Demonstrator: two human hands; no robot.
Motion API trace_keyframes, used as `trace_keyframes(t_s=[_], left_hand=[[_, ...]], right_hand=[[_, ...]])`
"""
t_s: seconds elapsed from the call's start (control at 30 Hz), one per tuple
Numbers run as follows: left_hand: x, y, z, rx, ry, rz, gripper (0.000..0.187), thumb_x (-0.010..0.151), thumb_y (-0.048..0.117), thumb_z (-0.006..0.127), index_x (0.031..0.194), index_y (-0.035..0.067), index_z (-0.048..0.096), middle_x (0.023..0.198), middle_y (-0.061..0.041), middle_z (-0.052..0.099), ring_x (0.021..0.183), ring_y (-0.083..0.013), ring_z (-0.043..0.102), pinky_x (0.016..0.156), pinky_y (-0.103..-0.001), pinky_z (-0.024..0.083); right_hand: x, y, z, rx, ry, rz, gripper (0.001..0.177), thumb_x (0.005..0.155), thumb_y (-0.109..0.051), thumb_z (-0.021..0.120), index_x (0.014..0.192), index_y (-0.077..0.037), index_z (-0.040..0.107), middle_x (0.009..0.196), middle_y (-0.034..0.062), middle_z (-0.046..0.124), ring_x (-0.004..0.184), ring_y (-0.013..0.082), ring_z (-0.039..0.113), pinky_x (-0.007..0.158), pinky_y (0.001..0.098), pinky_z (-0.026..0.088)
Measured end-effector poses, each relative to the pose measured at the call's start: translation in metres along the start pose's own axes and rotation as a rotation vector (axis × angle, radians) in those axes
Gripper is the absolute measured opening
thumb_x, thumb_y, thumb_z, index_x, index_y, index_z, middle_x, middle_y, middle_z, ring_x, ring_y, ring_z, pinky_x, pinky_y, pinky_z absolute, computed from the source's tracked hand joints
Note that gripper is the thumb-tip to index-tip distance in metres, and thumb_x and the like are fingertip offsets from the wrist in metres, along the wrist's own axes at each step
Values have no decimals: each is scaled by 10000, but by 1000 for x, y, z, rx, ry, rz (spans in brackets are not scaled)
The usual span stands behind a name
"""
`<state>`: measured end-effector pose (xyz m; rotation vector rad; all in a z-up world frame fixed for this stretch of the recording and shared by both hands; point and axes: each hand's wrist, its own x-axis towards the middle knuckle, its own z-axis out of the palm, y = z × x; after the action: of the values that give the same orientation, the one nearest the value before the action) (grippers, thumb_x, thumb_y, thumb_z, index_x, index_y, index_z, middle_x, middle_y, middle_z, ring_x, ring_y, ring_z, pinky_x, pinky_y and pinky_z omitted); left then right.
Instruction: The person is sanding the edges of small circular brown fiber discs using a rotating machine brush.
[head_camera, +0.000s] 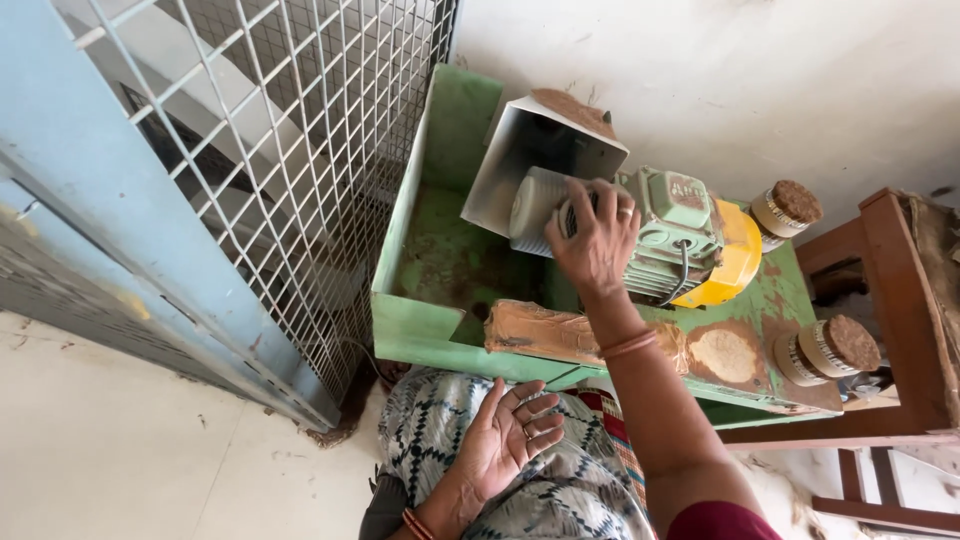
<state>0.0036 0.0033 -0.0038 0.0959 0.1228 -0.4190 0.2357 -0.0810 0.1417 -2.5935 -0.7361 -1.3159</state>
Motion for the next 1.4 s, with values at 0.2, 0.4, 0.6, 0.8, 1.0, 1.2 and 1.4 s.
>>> trace_keyframes(t_s=[0.2,0.4,0.6,0.8,1.0,1.2,1.4], left_hand=[[1,-2,-2,-11,-1,-5,617,1018,542,454,1346,30,561,1195,-150,706,1062,-302,707,991,-459,571],[-1,-4,2,30,-7,18,603,1018,534,477,1335,29,569,1188,-146,707,1059,-305,706,1006,-456,572],[-1,-1,3,8,-10,15,606,1011,539,486,1327,30,573,1189,-146,708,1065,-305,705,1003,-455,569],[4,-3,-6,-38,-5,-12,601,1010,540,477,1326,38,574,1208,-146,703,1076,-306,697,1006,-456,565],[1,-4,-1,-8,-8,5,598,1015,539,474,1321,35,572,1220,-151,697,1085,-306,696,1020,-457,564],[0,-2,0,5,-16,16,596,1023,532,475,1335,32,568,1220,-149,692,1087,-302,696,1016,-457,563],[4,-2,-6,-41,-27,-15,596,1022,535,469,1336,37,562,1230,-147,691,1084,-301,695,1013,-452,562]], right_hand=[[-22,-26,-1,48,-9,-91,487,808,-299,790,1269,-188,681,1218,60,594,1134,321,537,962,475,436],[47,-2,25,75,42,0,471,822,-325,783,1271,-216,693,1192,45,591,1127,317,540,993,477,426],[36,-10,13,21,-3,-1,482,809,-334,773,1267,-202,698,1193,61,583,1120,336,532,982,494,418],[-22,-33,-3,52,-48,-137,467,832,-304,772,1281,-202,695,1209,68,592,1122,324,534,931,474,432],[28,-8,16,95,13,-68,488,840,-313,784,1308,-213,691,1202,45,586,1128,308,531,952,469,429],[37,16,17,-23,-52,-5,543,783,-331,786,1306,-223,693,1194,48,584,1117,330,523,959,491,418],[-24,-11,1,-33,-86,-111,521,804,-329,774,1302,-204,688,1212,71,579,1136,334,529,906,486,435]])
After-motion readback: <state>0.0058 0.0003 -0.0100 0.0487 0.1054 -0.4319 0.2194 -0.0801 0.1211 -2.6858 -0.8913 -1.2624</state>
